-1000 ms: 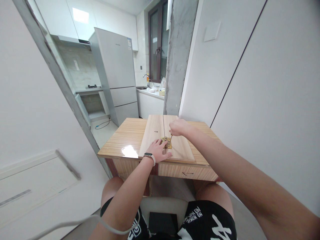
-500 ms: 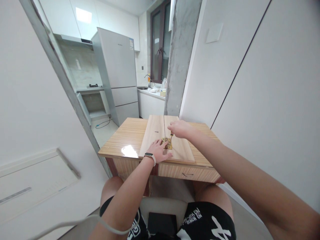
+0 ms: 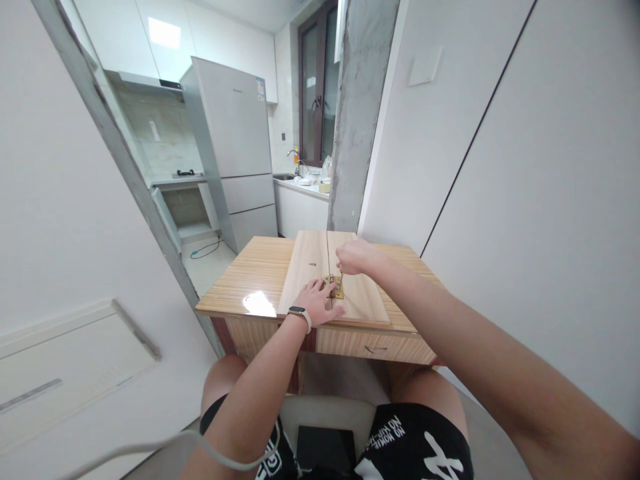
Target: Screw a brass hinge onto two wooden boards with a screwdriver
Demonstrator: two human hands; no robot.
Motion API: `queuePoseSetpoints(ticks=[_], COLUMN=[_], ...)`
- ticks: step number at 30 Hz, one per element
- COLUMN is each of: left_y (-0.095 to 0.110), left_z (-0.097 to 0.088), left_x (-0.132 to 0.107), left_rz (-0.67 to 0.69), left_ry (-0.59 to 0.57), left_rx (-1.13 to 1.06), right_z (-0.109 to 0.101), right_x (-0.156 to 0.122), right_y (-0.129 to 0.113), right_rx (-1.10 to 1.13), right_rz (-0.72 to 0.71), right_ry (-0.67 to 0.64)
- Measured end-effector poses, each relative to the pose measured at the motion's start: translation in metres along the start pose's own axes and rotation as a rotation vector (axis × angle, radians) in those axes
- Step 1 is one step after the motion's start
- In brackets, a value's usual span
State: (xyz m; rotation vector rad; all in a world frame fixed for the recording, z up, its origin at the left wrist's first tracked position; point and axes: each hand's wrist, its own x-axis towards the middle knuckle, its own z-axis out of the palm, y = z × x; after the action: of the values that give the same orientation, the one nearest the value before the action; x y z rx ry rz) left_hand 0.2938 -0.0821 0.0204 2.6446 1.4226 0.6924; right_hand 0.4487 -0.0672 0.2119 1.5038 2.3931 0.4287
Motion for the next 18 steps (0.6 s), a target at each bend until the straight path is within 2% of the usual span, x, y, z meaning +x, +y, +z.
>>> queuePoseSetpoints(ticks=[3, 12, 18], left_y=[0.000, -0.001, -0.001], left_z=[0.000, 0.001, -0.001], left_x=[0.000, 0.000, 0.000], left_rz=[-0.003, 0.004, 0.006], left_ry=[-0.007, -0.004, -0.005], left_rx=[-0.001, 0.015, 0.023], right_z=[0.005, 0.019, 0.021], right_x=[0.001, -0.008, 0.000], right_y=[-0.001, 0.002, 0.003], right_rx=[-0.014, -0.140, -0.105], right_rz=[-0.021, -0.317, -0.219], right_ry=[0.000, 0.182, 0.122])
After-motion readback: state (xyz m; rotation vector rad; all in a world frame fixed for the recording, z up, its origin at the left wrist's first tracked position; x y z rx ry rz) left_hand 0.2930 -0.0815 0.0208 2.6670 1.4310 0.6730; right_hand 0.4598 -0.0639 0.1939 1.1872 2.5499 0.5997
